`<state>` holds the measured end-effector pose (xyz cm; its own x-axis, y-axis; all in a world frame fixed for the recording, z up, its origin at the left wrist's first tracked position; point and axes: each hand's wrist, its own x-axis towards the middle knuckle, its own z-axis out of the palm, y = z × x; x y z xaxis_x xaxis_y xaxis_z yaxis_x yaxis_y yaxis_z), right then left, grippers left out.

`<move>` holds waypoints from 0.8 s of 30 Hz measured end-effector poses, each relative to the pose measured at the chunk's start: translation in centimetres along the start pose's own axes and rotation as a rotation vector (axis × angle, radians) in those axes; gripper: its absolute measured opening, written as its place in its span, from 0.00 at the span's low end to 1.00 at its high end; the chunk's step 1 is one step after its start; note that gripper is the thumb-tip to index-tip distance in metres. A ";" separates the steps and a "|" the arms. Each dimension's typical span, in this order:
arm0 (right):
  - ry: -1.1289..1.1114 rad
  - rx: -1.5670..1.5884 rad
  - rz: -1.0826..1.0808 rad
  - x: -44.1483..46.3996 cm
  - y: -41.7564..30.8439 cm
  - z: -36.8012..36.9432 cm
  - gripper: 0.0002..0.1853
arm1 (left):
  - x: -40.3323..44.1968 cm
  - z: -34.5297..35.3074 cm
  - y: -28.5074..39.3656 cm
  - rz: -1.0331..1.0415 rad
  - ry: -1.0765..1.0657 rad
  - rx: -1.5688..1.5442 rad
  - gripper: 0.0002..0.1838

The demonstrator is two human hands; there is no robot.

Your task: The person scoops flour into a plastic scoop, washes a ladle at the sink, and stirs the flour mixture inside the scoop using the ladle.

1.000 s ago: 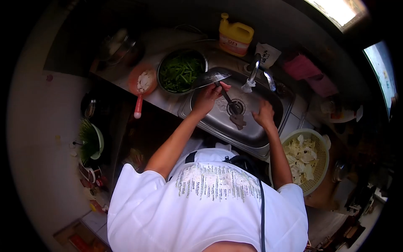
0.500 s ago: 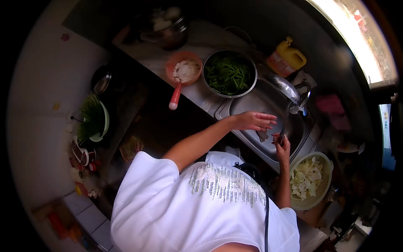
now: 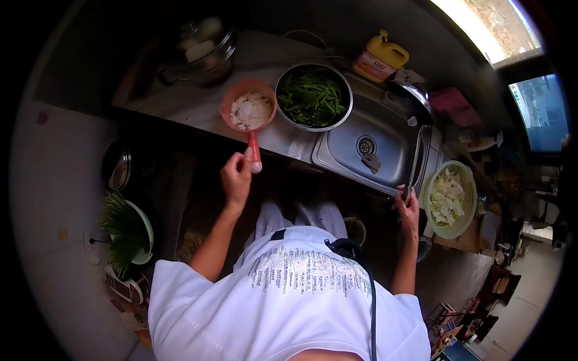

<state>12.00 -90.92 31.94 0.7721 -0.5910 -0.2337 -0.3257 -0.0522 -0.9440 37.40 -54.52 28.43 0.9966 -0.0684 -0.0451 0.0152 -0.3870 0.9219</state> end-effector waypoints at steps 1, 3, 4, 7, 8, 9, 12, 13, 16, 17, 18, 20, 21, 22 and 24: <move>0.004 -0.072 -0.060 -0.2 0.1 -0.2 0.08 | 1.2 -0.8 -3.9 0.065 0.045 0.163 0.21; -0.010 -0.166 -0.169 -0.5 -1.1 0.3 0.08 | 2.8 -0.2 -9.9 -0.263 -0.139 0.069 0.25; -0.015 -0.168 -0.172 -0.5 -1.2 0.6 0.08 | 3.5 0.0 -9.9 -0.393 -0.213 -0.079 0.29; -0.011 -0.107 -0.143 0.7 -1.1 1.1 0.07 | 5.1 1.3 -10.7 -0.722 -0.525 -0.596 0.30; -0.015 -0.109 -0.148 1.1 -0.5 1.0 0.07 | 5.3 2.0 -11.1 -0.795 -0.654 -0.905 0.28; 0.104 -0.298 -0.261 1.6 0.1 0.9 0.07 | 5.3 2.7 -10.9 -0.845 -0.615 -1.003 0.23; 0.183 -0.350 -0.309 2.0 -1.3 0.9 0.08 | 5.2 4.9 -13.1 -0.792 -0.500 -1.016 0.20; 0.150 -0.204 -0.234 1.4 -2.4 1.4 0.08 | 5.1 5.3 -12.2 -0.798 -0.431 -1.012 0.16; 0.136 -0.015 -0.126 -0.2 -5.7 1.4 0.07 | 4.8 5.3 -11.5 -0.704 -0.402 -0.897 0.13; 0.084 0.021 -0.032 -0.6 -6.3 0.5 0.09 | 4.4 5.3 -11.0 -0.713 -0.375 -0.940 0.12; 0.028 0.058 0.062 -0.8 -6.6 -0.2 0.10 | 4.0 5.0 -10.5 -0.709 -0.372 -0.940 0.12; -0.015 0.040 0.047 -1.1 -7.2 -1.3 0.11 | 3.0 4.1 -9.6 -0.638 -0.375 -0.875 0.14; -0.109 0.196 0.038 -1.2 -7.4 -1.7 0.12 | 2.4 3.5 -8.7 -0.636 -0.358 -0.875 0.14; -0.206 0.351 0.031 -1.2 -7.4 -2.0 0.12 | 1.8 2.7 -7.4 -0.614 -0.359 -0.847 0.14; -0.323 0.502 0.094 0.1 -4.4 -2.7 0.15 | 0.5 0.9 -5.2 -0.590 -0.337 -0.815 0.15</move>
<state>12.00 -92.90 36.69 0.9047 -0.2962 -0.3063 -0.1642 0.4209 -0.8921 37.76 -53.43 23.29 0.7420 -0.3702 -0.5589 0.6631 0.2828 0.6931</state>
